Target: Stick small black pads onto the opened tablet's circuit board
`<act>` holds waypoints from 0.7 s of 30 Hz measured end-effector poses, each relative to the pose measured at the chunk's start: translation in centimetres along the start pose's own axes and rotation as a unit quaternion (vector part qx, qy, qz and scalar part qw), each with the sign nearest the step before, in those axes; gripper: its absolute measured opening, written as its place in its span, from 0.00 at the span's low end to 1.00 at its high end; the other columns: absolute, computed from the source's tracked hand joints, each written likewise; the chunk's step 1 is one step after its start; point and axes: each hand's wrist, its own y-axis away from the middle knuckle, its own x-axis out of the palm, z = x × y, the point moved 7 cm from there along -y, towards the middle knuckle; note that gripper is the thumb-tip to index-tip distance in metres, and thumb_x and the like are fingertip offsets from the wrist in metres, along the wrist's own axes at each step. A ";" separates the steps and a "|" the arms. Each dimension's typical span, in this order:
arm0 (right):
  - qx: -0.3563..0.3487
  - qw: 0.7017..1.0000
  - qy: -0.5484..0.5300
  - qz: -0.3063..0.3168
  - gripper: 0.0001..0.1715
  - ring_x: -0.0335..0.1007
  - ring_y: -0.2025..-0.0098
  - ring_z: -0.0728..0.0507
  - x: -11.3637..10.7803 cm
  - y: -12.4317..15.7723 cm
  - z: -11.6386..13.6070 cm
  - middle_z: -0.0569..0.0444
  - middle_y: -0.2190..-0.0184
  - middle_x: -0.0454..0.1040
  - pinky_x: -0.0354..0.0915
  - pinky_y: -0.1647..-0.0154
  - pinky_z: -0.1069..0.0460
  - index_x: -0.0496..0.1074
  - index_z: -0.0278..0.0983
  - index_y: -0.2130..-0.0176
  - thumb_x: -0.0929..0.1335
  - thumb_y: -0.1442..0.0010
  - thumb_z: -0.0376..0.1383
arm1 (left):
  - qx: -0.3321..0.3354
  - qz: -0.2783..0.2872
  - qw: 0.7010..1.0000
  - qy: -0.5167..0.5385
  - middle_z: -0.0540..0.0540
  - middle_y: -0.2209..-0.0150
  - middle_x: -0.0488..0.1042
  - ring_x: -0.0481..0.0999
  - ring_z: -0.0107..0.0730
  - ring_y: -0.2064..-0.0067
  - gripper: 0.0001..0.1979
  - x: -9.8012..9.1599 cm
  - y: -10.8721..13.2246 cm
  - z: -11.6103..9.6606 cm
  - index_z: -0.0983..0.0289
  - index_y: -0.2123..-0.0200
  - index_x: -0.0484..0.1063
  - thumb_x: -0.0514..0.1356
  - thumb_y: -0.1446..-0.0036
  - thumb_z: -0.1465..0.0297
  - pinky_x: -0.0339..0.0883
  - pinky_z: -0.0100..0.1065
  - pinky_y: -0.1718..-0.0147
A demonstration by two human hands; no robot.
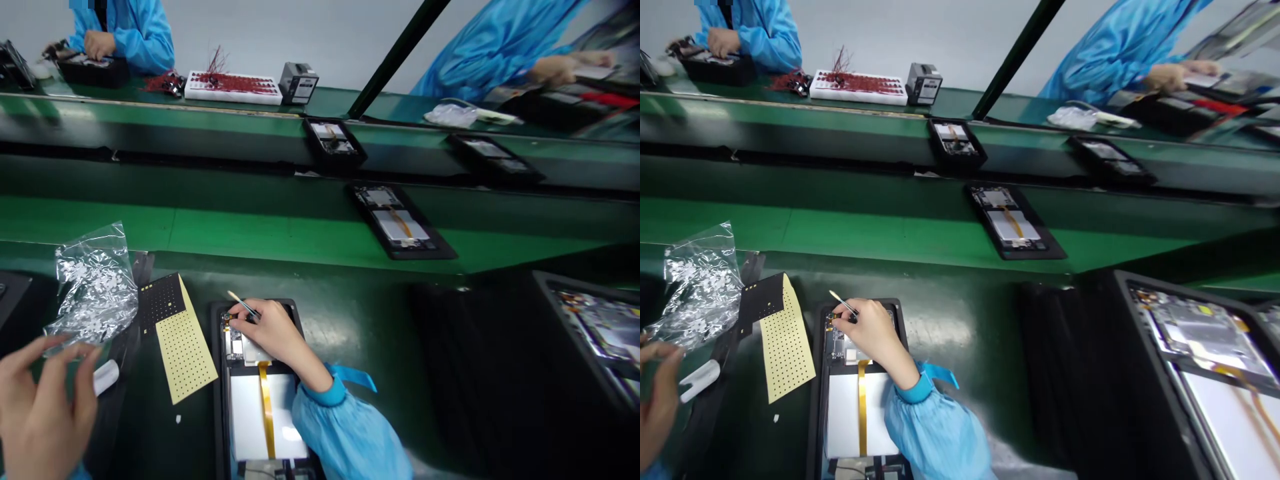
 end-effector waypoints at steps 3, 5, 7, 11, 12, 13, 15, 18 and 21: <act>-0.003 1.000 0.004 -0.003 0.05 0.70 0.73 0.48 0.0 0.0 0.2 0.58 0.74 0.78 0.58 0.72 0.55 0.78 0.38 0.69 0.73 0.51 0.31 | -0.018 0.021 0.990 -0.139 0.55 0.45 0.65 0.61 0.65 0.43 0.02 1.2 -0.6 3.0 0.59 0.66 0.69 0.56 0.44 0.70 0.60 0.65 0.54; -0.005 1.000 0.009 -0.008 0.04 0.71 0.72 0.47 0.0 0.0 0.3 0.58 0.75 0.78 0.58 0.72 0.55 0.78 0.38 0.70 0.73 0.52 0.31 | -0.008 0.032 0.989 -0.141 0.55 0.43 0.62 0.58 0.65 0.41 0.04 2.3 -0.8 2.1 0.58 0.64 0.68 0.53 0.41 0.72 0.56 0.68 0.51; -0.007 1.000 0.014 -0.013 0.05 0.71 0.72 0.47 0.0 0.0 0.3 0.58 0.74 0.78 0.58 0.72 0.55 0.78 0.38 0.71 0.73 0.52 0.30 | 0.017 0.014 0.994 -0.110 0.58 0.47 0.66 0.65 0.59 0.46 0.04 2.7 -0.8 -0.4 0.59 0.63 0.68 0.57 0.43 0.72 0.61 0.63 0.53; -0.005 0.999 0.025 -0.023 0.04 0.72 0.72 0.46 0.1 0.0 0.3 0.57 0.74 0.78 0.59 0.72 0.54 0.77 0.38 0.71 0.73 0.52 0.31 | 0.081 0.112 0.988 0.070 0.57 0.59 0.70 0.71 0.40 0.58 0.10 4.8 -0.2 -6.7 0.60 0.57 0.68 0.57 0.42 0.76 0.66 0.45 0.59; -0.003 0.999 0.027 -0.026 0.03 0.72 0.72 0.46 0.1 0.0 0.3 0.57 0.74 0.78 0.59 0.72 0.54 0.77 0.38 0.71 0.72 0.52 0.31 | 0.081 0.157 0.975 0.132 0.56 0.60 0.70 0.71 0.37 0.58 0.11 5.7 0.0 -8.0 0.59 0.55 0.68 0.55 0.41 0.76 0.67 0.41 0.59; -0.001 0.999 0.028 -0.027 0.04 0.72 0.73 0.46 0.1 0.0 0.3 0.57 0.75 0.78 0.59 0.72 0.54 0.77 0.38 0.71 0.72 0.52 0.31 | 0.071 0.198 0.959 0.187 0.55 0.60 0.71 0.71 0.35 0.57 0.13 6.8 0.2 -8.9 0.58 0.54 0.68 0.54 0.40 0.76 0.68 0.38 0.59; 0.004 0.999 0.027 -0.026 0.04 0.72 0.73 0.46 0.1 0.0 0.3 0.57 0.76 0.78 0.59 0.72 0.55 0.78 0.38 0.71 0.72 0.52 0.31 | 0.034 0.253 0.935 0.246 0.54 0.57 0.72 0.72 0.34 0.54 0.14 8.9 0.5 -9.7 0.56 0.51 0.67 0.51 0.38 0.75 0.69 0.37 0.56; 0.015 0.999 0.025 -0.020 0.04 0.73 0.73 0.46 0.1 -0.1 0.3 0.58 0.76 0.78 0.61 0.72 0.55 0.78 0.38 0.70 0.72 0.52 0.32 | -0.014 0.275 0.926 0.260 0.55 0.52 0.70 0.71 0.37 0.50 0.14 11.7 0.4 -9.5 0.57 0.50 0.67 0.51 0.38 0.72 0.68 0.41 0.51; 0.030 0.999 0.025 -0.013 0.04 0.74 0.73 0.46 0.0 -0.3 0.3 0.58 0.76 0.78 0.62 0.71 0.54 0.77 0.38 0.71 0.73 0.53 0.32 | -0.047 0.283 0.920 0.266 0.56 0.54 0.68 0.74 0.34 0.56 0.14 13.8 0.1 -8.9 0.58 0.51 0.67 0.51 0.39 0.71 0.72 0.38 0.58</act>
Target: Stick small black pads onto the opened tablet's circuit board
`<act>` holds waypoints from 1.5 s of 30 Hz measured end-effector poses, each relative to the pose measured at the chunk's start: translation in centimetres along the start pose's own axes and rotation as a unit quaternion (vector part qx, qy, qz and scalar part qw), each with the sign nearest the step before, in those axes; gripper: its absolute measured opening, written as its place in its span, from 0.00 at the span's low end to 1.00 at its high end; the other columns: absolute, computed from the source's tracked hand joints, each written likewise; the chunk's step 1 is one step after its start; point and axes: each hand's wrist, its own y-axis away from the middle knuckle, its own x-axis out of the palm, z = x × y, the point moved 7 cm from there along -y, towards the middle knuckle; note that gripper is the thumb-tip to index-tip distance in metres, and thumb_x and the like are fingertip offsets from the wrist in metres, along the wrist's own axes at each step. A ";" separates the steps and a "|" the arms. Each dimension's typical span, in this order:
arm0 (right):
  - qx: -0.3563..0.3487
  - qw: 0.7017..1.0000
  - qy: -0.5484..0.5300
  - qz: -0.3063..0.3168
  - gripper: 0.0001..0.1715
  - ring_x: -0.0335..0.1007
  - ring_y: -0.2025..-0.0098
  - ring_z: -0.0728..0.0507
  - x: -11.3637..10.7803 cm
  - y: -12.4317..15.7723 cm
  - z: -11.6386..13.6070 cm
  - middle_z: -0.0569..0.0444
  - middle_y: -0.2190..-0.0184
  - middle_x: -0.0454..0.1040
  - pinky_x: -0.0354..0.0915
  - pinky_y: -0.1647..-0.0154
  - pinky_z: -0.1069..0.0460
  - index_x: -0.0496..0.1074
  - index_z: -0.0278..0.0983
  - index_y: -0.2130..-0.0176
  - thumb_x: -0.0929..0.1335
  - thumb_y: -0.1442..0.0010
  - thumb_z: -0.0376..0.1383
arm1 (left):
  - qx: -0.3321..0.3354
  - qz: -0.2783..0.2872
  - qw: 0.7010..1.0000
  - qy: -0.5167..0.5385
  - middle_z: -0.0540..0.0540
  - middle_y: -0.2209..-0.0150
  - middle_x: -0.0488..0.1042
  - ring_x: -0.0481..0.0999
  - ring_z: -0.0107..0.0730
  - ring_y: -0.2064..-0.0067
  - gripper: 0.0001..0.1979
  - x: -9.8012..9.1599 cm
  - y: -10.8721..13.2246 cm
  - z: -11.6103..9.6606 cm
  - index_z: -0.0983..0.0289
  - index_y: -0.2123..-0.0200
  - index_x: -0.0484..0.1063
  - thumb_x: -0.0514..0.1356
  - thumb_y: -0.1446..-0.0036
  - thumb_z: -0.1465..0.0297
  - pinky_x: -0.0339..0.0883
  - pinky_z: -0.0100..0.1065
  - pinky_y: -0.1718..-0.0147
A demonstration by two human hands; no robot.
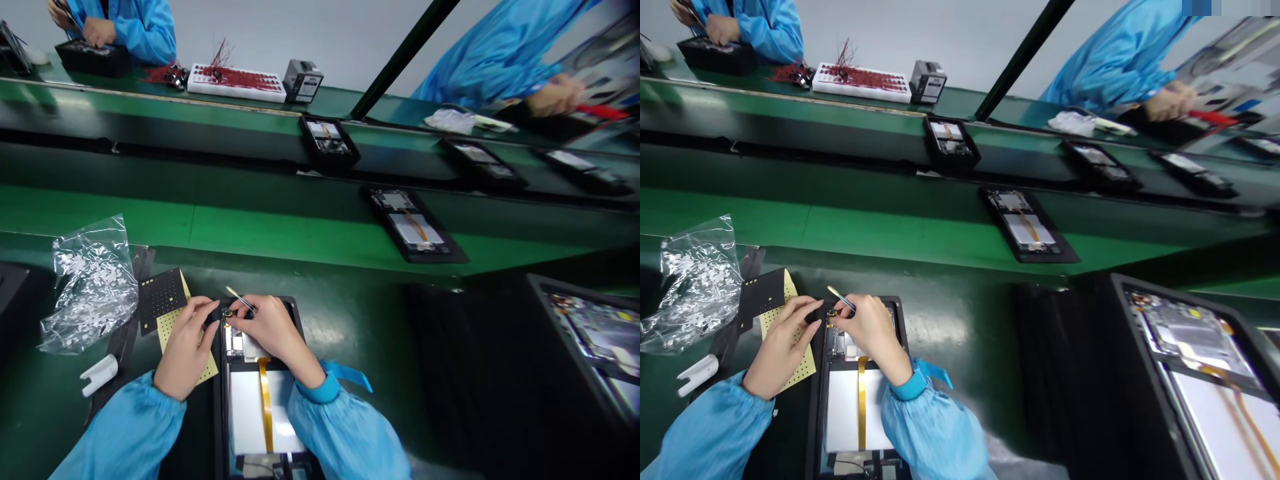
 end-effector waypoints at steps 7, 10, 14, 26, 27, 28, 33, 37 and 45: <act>0.034 0.999 0.013 0.027 0.05 0.74 0.72 0.45 0.0 -0.4 0.2 0.57 0.76 0.78 0.60 0.72 0.54 0.77 0.37 0.72 0.74 0.55 0.31 | -0.053 0.034 0.997 0.044 0.50 0.60 0.63 0.68 0.21 0.73 0.15 1.0 -1.7 1.7 0.56 0.52 0.70 0.58 0.44 0.70 0.68 0.27 0.75; 0.041 0.998 0.017 0.042 0.05 0.72 0.73 0.46 -0.1 -0.6 0.4 0.58 0.77 0.77 0.59 0.73 0.54 0.76 0.37 0.73 0.74 0.56 0.30 | -0.057 0.053 0.995 0.059 0.50 0.60 0.65 0.68 0.22 0.71 0.15 1.2 -2.0 1.9 0.56 0.53 0.71 0.59 0.45 0.71 0.66 0.26 0.75; 0.055 0.997 0.018 0.050 0.06 0.71 0.74 0.47 -0.2 -0.7 0.5 0.58 0.78 0.76 0.58 0.74 0.55 0.76 0.37 0.74 0.74 0.57 0.30 | -0.062 0.064 0.993 0.072 0.50 0.58 0.65 0.68 0.23 0.69 0.15 1.3 -2.1 2.0 0.57 0.53 0.71 0.59 0.46 0.72 0.65 0.27 0.74; 0.050 0.997 0.008 0.052 0.05 0.68 0.77 0.49 -0.2 -1.1 0.4 0.60 0.81 0.73 0.58 0.76 0.56 0.75 0.37 0.76 0.74 0.58 0.30 | -0.096 0.073 0.991 0.055 0.51 0.60 0.63 0.68 0.32 0.60 0.16 1.3 -2.7 0.8 0.60 0.59 0.67 0.56 0.51 0.80 0.67 0.36 0.58; 0.043 0.998 0.002 0.054 0.03 0.68 0.77 0.49 -0.2 -1.1 0.4 0.60 0.81 0.74 0.58 0.77 0.56 0.75 0.37 0.76 0.73 0.56 0.30 | -0.100 0.075 0.991 0.050 0.51 0.60 0.63 0.68 0.33 0.59 0.16 1.3 -2.8 0.7 0.60 0.60 0.66 0.56 0.52 0.81 0.66 0.37 0.57; 0.038 0.998 -0.003 0.054 0.02 0.68 0.77 0.50 -0.2 -1.1 0.3 0.60 0.81 0.74 0.58 0.77 0.57 0.75 0.37 0.76 0.73 0.54 0.31 | -0.103 0.078 0.991 0.046 0.51 0.61 0.62 0.68 0.33 0.59 0.16 1.3 -2.9 0.6 0.60 0.61 0.66 0.56 0.53 0.82 0.66 0.38 0.56; 0.016 0.999 0.014 0.033 0.04 0.70 0.76 0.48 -0.3 -1.1 0.2 0.58 0.81 0.74 0.57 0.76 0.56 0.74 0.36 0.77 0.72 0.53 0.31 | -0.115 0.081 0.989 0.040 0.51 0.61 0.62 0.68 0.35 0.57 0.16 1.4 -3.0 0.5 0.61 0.62 0.65 0.55 0.54 0.83 0.64 0.41 0.54; -0.022 0.998 0.039 0.038 0.03 0.72 0.74 0.48 -0.1 -1.1 0.5 0.58 0.79 0.76 0.58 0.74 0.56 0.75 0.36 0.75 0.73 0.52 0.32 | -0.117 0.083 0.989 0.050 0.51 0.60 0.63 0.68 0.35 0.58 0.16 1.5 -2.9 0.5 0.60 0.62 0.65 0.55 0.54 0.82 0.64 0.39 0.55; -0.067 0.986 0.150 0.033 0.03 0.75 0.70 0.42 -0.2 -0.1 1.9 0.53 0.75 0.78 0.54 0.73 0.54 0.75 0.37 0.70 0.69 0.46 0.32 | -0.106 0.082 0.989 0.065 0.51 0.60 0.62 0.67 0.35 0.56 0.14 1.7 -2.7 0.7 0.60 0.63 0.63 0.54 0.52 0.82 0.62 0.40 0.51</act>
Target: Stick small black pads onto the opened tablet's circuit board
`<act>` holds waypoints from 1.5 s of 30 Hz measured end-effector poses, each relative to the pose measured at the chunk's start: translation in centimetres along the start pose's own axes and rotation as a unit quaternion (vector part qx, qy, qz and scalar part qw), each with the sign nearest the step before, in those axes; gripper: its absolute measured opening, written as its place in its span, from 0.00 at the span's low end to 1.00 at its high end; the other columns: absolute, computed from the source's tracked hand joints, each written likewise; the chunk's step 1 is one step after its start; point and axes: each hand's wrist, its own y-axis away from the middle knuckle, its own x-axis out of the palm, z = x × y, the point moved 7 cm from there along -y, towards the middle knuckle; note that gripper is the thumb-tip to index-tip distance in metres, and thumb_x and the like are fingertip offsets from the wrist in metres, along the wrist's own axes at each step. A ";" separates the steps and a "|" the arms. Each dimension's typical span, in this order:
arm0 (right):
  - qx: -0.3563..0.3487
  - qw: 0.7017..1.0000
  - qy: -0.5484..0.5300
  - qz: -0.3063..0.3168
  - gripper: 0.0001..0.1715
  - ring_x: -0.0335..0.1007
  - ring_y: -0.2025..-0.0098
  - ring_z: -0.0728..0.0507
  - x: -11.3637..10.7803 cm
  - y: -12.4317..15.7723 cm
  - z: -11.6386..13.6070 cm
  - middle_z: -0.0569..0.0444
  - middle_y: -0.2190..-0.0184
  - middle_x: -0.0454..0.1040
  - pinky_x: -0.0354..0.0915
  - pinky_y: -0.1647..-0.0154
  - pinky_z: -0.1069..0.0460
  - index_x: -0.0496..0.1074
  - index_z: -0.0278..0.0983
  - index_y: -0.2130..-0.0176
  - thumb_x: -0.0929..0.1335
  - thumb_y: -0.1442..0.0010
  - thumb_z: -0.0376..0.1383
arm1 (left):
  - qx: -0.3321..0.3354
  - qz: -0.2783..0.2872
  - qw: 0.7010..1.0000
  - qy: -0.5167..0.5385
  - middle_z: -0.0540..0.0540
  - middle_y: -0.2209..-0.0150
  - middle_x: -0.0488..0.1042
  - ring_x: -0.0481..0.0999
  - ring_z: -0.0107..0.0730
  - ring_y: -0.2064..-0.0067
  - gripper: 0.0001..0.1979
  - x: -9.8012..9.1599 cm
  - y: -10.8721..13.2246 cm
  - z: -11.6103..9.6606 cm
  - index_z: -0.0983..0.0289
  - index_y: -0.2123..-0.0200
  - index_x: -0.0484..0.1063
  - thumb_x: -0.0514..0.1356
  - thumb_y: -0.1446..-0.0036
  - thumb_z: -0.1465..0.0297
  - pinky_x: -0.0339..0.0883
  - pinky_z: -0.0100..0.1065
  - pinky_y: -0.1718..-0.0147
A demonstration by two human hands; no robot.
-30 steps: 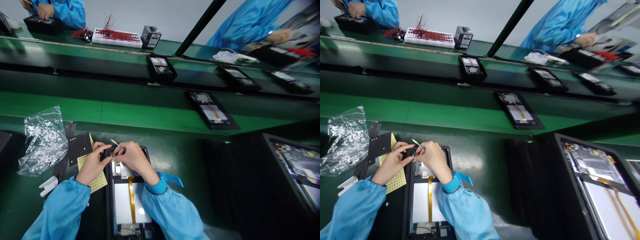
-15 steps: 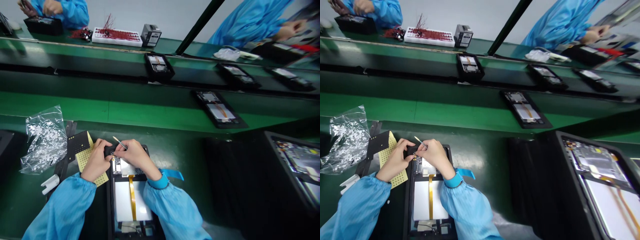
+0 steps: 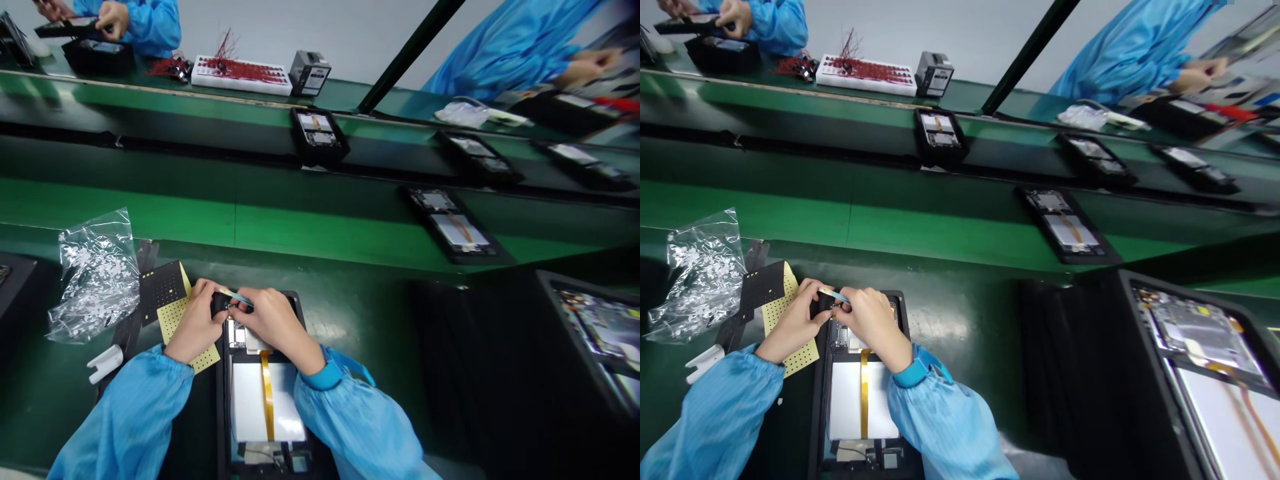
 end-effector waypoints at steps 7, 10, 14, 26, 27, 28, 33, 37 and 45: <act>-0.051 0.997 0.051 0.011 0.04 0.75 0.69 0.44 0.2 -0.3 0.0 0.56 0.74 0.79 0.53 0.73 0.55 0.75 0.38 0.69 0.69 0.43 0.35 | 0.004 -0.014 1.000 -0.007 0.52 0.59 0.62 0.68 0.37 0.54 0.13 -0.1 0.3 0.1 0.61 0.64 0.62 0.55 0.53 0.82 0.63 0.42 0.51; -0.106 0.990 0.089 0.030 0.07 0.74 0.69 0.44 0.2 -0.4 0.5 0.52 0.72 0.79 0.52 0.73 0.54 0.74 0.36 0.71 0.68 0.41 0.34 | 0.014 -0.019 1.000 -0.010 0.52 0.59 0.63 0.69 0.36 0.53 0.16 -0.1 0.2 0.0 0.60 0.62 0.63 0.54 0.54 0.83 0.63 0.42 0.50; -0.175 0.974 0.126 0.065 0.05 0.74 0.68 0.42 0.1 -0.1 1.8 0.47 0.68 0.78 0.51 0.73 0.53 0.74 0.33 0.70 0.68 0.41 0.30 | 0.022 -0.030 0.999 -0.022 0.54 0.58 0.64 0.69 0.37 0.53 0.17 0.3 0.0 0.2 0.62 0.60 0.65 0.54 0.53 0.84 0.65 0.42 0.51; -0.118 0.985 -0.093 -0.085 0.09 0.72 0.73 0.45 -1.6 0.4 -0.5 0.52 0.69 0.78 0.64 0.72 0.53 0.74 0.35 0.64 0.65 0.40 0.34 | 0.076 -0.283 0.937 -0.191 0.55 0.59 0.70 0.69 0.38 0.55 0.09 -11.2 9.3 -3.4 0.59 0.55 0.66 0.51 0.38 0.67 0.65 0.38 0.55; -0.095 0.975 -0.157 -0.126 0.09 0.69 0.75 0.46 -2.5 0.9 -0.8 0.52 0.70 0.77 0.63 0.74 0.53 0.74 0.35 0.64 0.65 0.40 0.36 | 0.039 -0.293 0.925 -0.238 0.59 0.56 0.68 0.67 0.44 0.53 0.13 -12.4 8.4 -2.2 0.61 0.53 0.65 0.51 0.38 0.63 0.64 0.45 0.53; -0.079 0.959 -0.220 -0.160 0.10 0.66 0.77 0.47 -3.3 1.5 -0.9 0.53 0.72 0.76 0.61 0.76 0.53 0.75 0.35 0.65 0.65 0.41 0.37 | 0.024 -0.290 0.923 -0.252 0.62 0.53 0.67 0.65 0.50 0.50 0.16 -13.1 7.2 -1.0 0.62 0.52 0.66 0.52 0.39 0.61 0.61 0.51 0.52; -0.167 0.857 -0.429 -0.229 0.21 0.65 0.75 0.46 -7.0 6.5 1.6 0.51 0.74 0.71 0.62 0.77 0.52 0.73 0.37 0.75 0.62 0.36 0.42 | 0.006 -0.241 0.937 -0.252 0.62 0.50 0.66 0.64 0.59 0.49 0.12 -12.3 2.2 3.6 0.60 0.63 0.72 0.63 0.49 0.61 0.62 0.58 0.58; -0.240 0.807 -0.477 -0.253 0.22 0.68 0.72 0.45 -8.1 9.9 3.4 0.50 0.77 0.71 0.67 0.74 0.51 0.75 0.38 0.70 0.59 0.33 0.42 | 0.050 -0.227 0.951 -0.202 0.56 0.61 0.73 0.72 0.44 0.58 0.06 -10.6 3.0 2.7 0.60 0.67 0.67 0.60 0.44 0.64 0.68 0.45 0.62; -0.257 0.783 -0.502 -0.264 0.14 0.77 0.64 0.45 -4.2 10.5 6.8 0.54 0.64 0.74 0.72 0.51 0.42 0.67 0.44 0.58 0.65 0.39 0.26 | 0.194 -0.197 0.954 -0.112 0.49 0.68 0.76 0.76 0.28 0.66 0.03 -8.8 8.5 -4.3 0.59 0.62 0.67 0.54 0.38 0.68 0.69 0.27 0.65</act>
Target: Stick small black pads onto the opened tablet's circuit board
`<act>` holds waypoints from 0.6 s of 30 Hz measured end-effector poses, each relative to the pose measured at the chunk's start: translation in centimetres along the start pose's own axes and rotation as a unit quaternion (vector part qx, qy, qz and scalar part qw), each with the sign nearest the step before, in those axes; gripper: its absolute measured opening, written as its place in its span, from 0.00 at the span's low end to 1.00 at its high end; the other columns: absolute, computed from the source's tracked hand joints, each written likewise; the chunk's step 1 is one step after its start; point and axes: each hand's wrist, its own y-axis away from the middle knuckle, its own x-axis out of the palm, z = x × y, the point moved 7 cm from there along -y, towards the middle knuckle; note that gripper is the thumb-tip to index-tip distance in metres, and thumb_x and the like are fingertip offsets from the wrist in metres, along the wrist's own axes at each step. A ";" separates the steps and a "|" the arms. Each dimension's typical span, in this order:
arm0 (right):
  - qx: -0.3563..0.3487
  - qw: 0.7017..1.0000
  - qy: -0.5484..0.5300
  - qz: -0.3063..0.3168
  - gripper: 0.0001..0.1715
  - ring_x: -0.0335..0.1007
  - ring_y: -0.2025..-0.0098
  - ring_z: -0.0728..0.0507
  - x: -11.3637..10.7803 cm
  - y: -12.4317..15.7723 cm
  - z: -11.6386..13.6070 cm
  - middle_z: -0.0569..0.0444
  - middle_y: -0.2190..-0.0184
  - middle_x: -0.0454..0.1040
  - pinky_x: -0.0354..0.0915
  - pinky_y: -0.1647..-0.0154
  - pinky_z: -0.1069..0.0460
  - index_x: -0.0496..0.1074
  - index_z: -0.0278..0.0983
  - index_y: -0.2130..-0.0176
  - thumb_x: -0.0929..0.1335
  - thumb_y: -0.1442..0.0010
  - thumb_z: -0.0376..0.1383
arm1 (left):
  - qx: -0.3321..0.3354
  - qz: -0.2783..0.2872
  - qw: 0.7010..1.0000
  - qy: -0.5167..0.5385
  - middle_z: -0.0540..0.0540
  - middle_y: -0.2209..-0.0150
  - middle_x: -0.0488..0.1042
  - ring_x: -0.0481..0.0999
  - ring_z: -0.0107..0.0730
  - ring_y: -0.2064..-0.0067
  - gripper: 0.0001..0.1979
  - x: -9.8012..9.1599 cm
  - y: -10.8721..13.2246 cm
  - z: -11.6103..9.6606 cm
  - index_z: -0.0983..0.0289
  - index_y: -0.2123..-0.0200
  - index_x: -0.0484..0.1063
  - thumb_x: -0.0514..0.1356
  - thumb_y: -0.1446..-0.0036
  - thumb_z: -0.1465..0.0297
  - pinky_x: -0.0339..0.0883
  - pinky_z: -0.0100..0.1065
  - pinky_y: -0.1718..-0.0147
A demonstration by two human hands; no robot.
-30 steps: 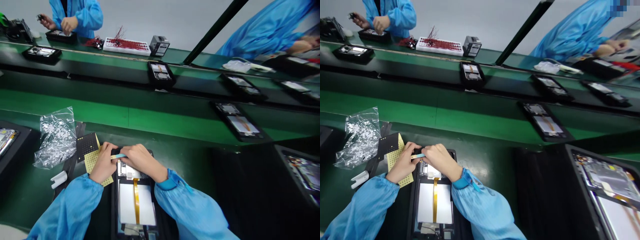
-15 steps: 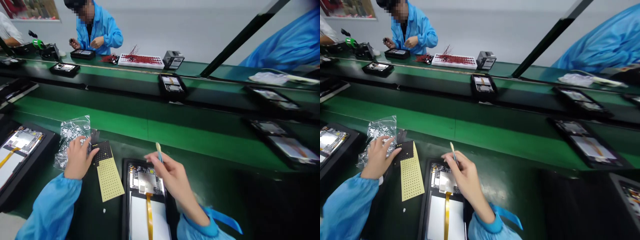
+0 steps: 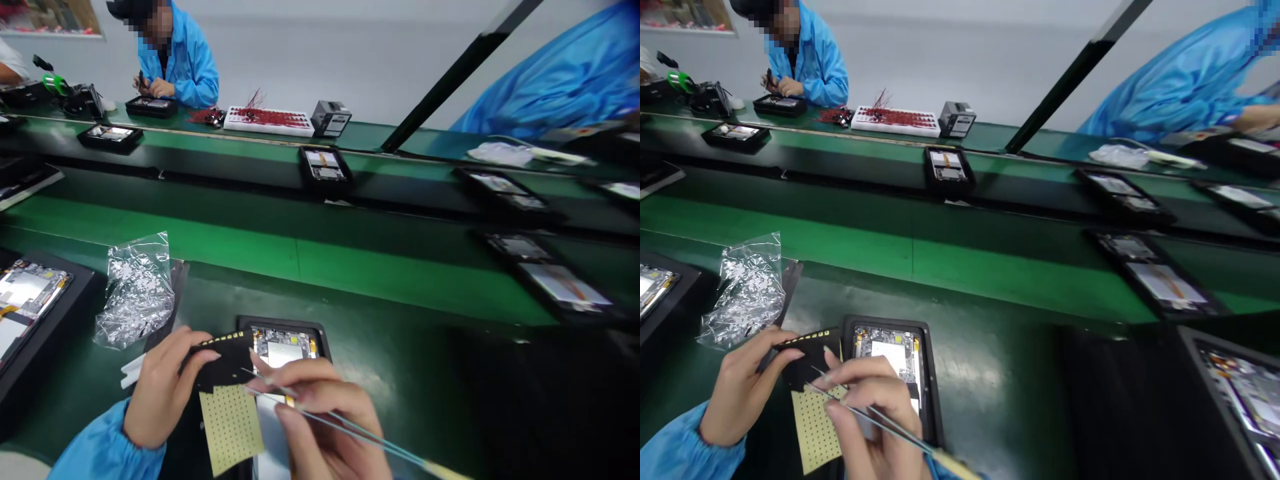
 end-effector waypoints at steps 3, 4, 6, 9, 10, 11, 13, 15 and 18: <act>-0.011 1.000 -0.013 -0.001 0.21 0.77 0.63 0.45 1.0 0.3 -0.7 0.54 0.63 0.75 0.71 0.50 0.39 0.65 0.45 0.57 0.64 0.41 0.20 | 0.001 0.025 0.998 0.053 0.47 0.72 0.72 0.74 0.23 0.72 0.03 -0.1 0.2 -1.4 0.59 0.65 0.67 0.55 0.39 0.72 0.67 0.23 0.72; -0.013 1.000 -0.012 -0.002 0.23 0.77 0.63 0.45 1.1 0.4 -0.8 0.54 0.62 0.74 0.72 0.50 0.38 0.65 0.45 0.56 0.64 0.42 0.19 | 0.001 0.032 0.997 0.065 0.46 0.73 0.71 0.73 0.22 0.73 0.03 -0.1 0.3 -1.7 0.58 0.65 0.66 0.55 0.39 0.72 0.66 0.22 0.73; -0.017 1.000 -0.006 -0.005 0.25 0.77 0.64 0.44 1.1 0.6 -0.7 0.54 0.62 0.74 0.72 0.51 0.38 0.65 0.45 0.56 0.63 0.44 0.17 | 0.000 0.033 0.997 0.074 0.46 0.73 0.71 0.73 0.22 0.73 0.03 -0.3 0.4 -2.1 0.58 0.65 0.66 0.54 0.39 0.72 0.66 0.21 0.74; -0.013 1.000 0.004 -0.004 0.27 0.77 0.63 0.43 1.1 0.9 -0.5 0.53 0.62 0.75 0.73 0.52 0.39 0.67 0.45 0.56 0.64 0.45 0.16 | -0.002 0.032 0.997 0.077 0.46 0.73 0.72 0.73 0.22 0.74 0.04 -0.4 0.5 -2.5 0.58 0.65 0.66 0.54 0.39 0.72 0.66 0.21 0.74; -0.011 1.000 0.005 -0.004 0.27 0.78 0.63 0.43 1.1 1.0 -0.5 0.54 0.62 0.75 0.74 0.52 0.39 0.67 0.45 0.56 0.64 0.46 0.16 | -0.003 0.031 0.997 0.077 0.46 0.73 0.72 0.73 0.23 0.74 0.04 -0.4 0.5 -2.5 0.58 0.66 0.66 0.54 0.39 0.72 0.66 0.22 0.75; -0.010 1.000 0.005 -0.013 0.27 0.78 0.64 0.43 1.1 1.0 -0.4 0.54 0.62 0.76 0.74 0.52 0.39 0.68 0.46 0.57 0.64 0.46 0.16 | -0.004 0.031 0.997 0.077 0.46 0.73 0.72 0.73 0.23 0.74 0.04 -0.4 0.6 -2.5 0.58 0.66 0.66 0.55 0.39 0.72 0.66 0.22 0.75; -0.009 0.999 0.002 -0.035 0.28 0.78 0.63 0.44 0.9 1.1 -0.2 0.55 0.62 0.76 0.74 0.52 0.39 0.68 0.46 0.58 0.64 0.46 0.15 | -0.002 0.033 0.997 0.073 0.46 0.73 0.72 0.73 0.24 0.74 0.04 -0.4 0.7 -2.5 0.58 0.66 0.67 0.55 0.39 0.73 0.66 0.23 0.75; -0.011 0.999 0.001 -0.041 0.29 0.78 0.63 0.44 0.9 1.0 -0.2 0.55 0.62 0.76 0.74 0.52 0.40 0.69 0.46 0.57 0.64 0.47 0.14 | 0.006 0.034 0.997 0.062 0.47 0.72 0.72 0.74 0.24 0.73 0.04 -0.5 0.8 -2.5 0.58 0.65 0.66 0.55 0.39 0.73 0.67 0.23 0.74; 0.000 1.000 0.000 -0.012 0.28 0.78 0.62 0.44 1.0 0.7 -0.6 0.56 0.62 0.76 0.74 0.52 0.41 0.68 0.45 0.58 0.64 0.46 0.14 | 0.023 0.032 0.998 0.048 0.47 0.72 0.73 0.74 0.24 0.72 0.05 -0.4 0.9 -2.8 0.58 0.65 0.66 0.54 0.39 0.74 0.68 0.23 0.72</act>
